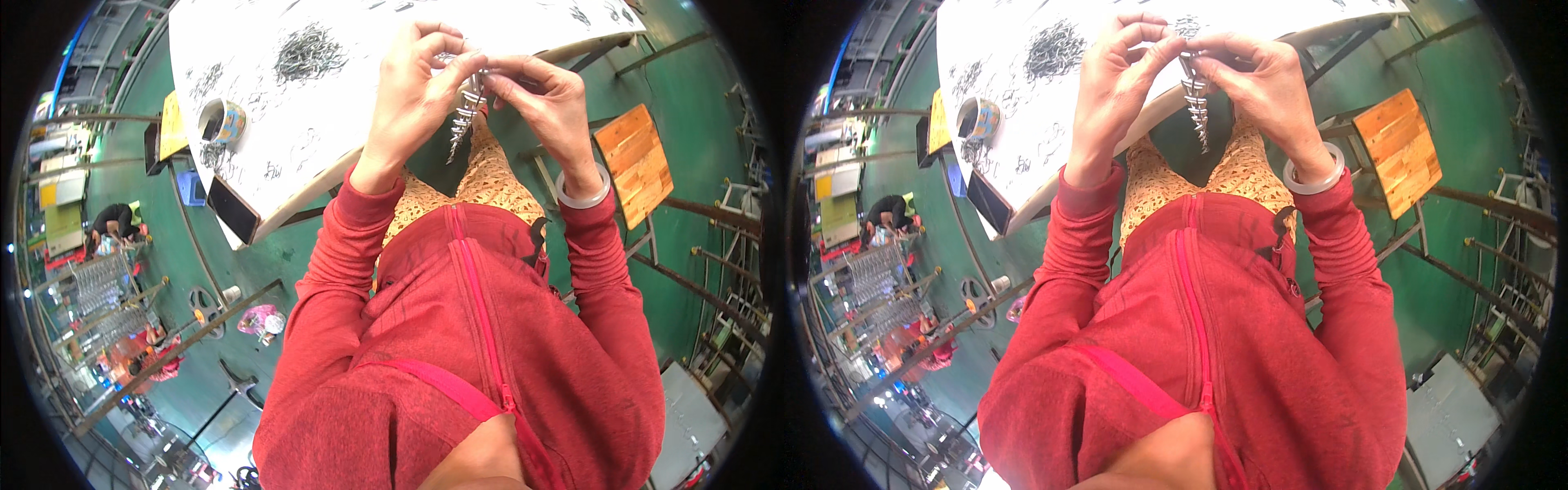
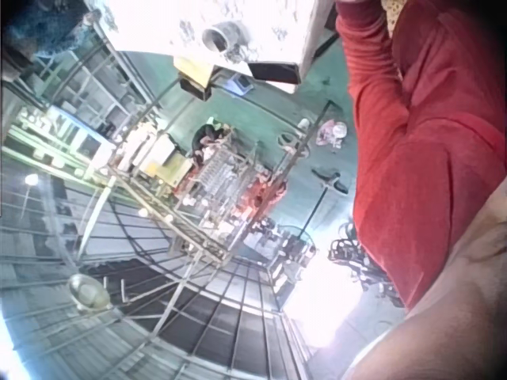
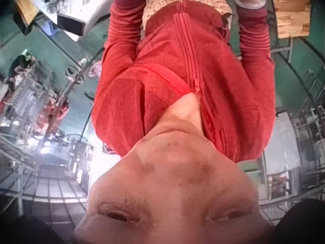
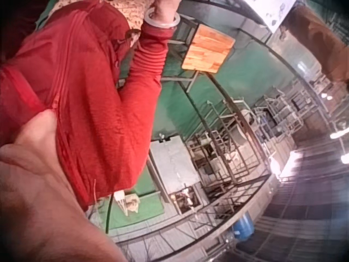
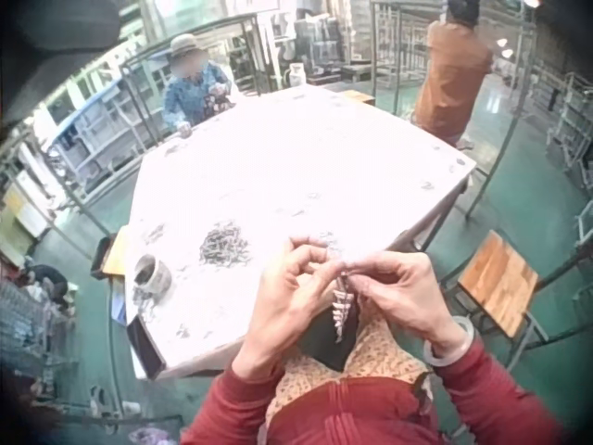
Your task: The person assembles small metal parts by hand at a table. They pick up individual components, connect them to form a chain, and periodically hang the completed chain on a nearby rack.
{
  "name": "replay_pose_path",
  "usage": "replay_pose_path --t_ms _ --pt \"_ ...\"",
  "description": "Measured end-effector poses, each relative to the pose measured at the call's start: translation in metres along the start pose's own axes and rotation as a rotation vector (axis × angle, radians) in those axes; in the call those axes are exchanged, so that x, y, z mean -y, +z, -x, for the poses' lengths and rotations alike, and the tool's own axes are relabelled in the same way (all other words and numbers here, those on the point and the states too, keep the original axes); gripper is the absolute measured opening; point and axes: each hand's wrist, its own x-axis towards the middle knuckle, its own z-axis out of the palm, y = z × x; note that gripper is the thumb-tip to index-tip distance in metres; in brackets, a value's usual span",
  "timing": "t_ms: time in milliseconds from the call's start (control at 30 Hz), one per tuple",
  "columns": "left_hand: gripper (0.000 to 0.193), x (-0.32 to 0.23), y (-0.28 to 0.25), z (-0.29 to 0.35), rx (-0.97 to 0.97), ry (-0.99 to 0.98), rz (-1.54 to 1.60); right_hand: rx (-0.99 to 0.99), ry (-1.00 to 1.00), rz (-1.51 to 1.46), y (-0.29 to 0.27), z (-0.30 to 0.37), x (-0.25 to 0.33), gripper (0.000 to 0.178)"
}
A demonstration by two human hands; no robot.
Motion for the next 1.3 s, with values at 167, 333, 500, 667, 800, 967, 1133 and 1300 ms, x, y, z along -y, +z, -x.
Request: replay_pose_path --t_ms 167,333,500,667,800,967,1133,1300 --pt "0.013 -0.063 0.034 -0.035 0.157 -0.095 0.325 -0.252 -0.136 0.028 -0.035 0.006 0.031 0.021" --pt "0.014 -0.124 0.076 -0.067 0.252 0.373 0.413 -0.513 -0.495 0.048 -0.074 0.035 0.093 0.020" --pt "0.024 -0.157 0.086 -0.066 0.081 0.397 0.213 -0.861 -0.652 0.279 -0.093 0.067 0.148 0.019" --pt "0.012 -0.066 0.110 -0.072 0.576 0.014 0.339 -1.007 -0.854 0.283 -0.143 0.111 0.193 0.017" --pt "0.025 0.032 0.135 -0.057 0.805 -0.166 0.269 -1.127 -0.869 0.631 -0.189 0.158 0.238 0.018" --pt "0.030 0.118 0.117 -0.054 0.852 -0.308 0.073 -1.428 -0.797 0.630 -0.237 0.212 0.290 0.018" --pt "0.031 0.171 0.108 -0.051 0.950 -0.467 0.036 -1.469 -0.996 0.778 -0.304 0.315 0.359 0.019" --pt "0.032 0.172 0.090 -0.052 1.004 -0.368 0.158 -1.656 -1.037 0.891 -0.352 0.394 0.419 0.017"
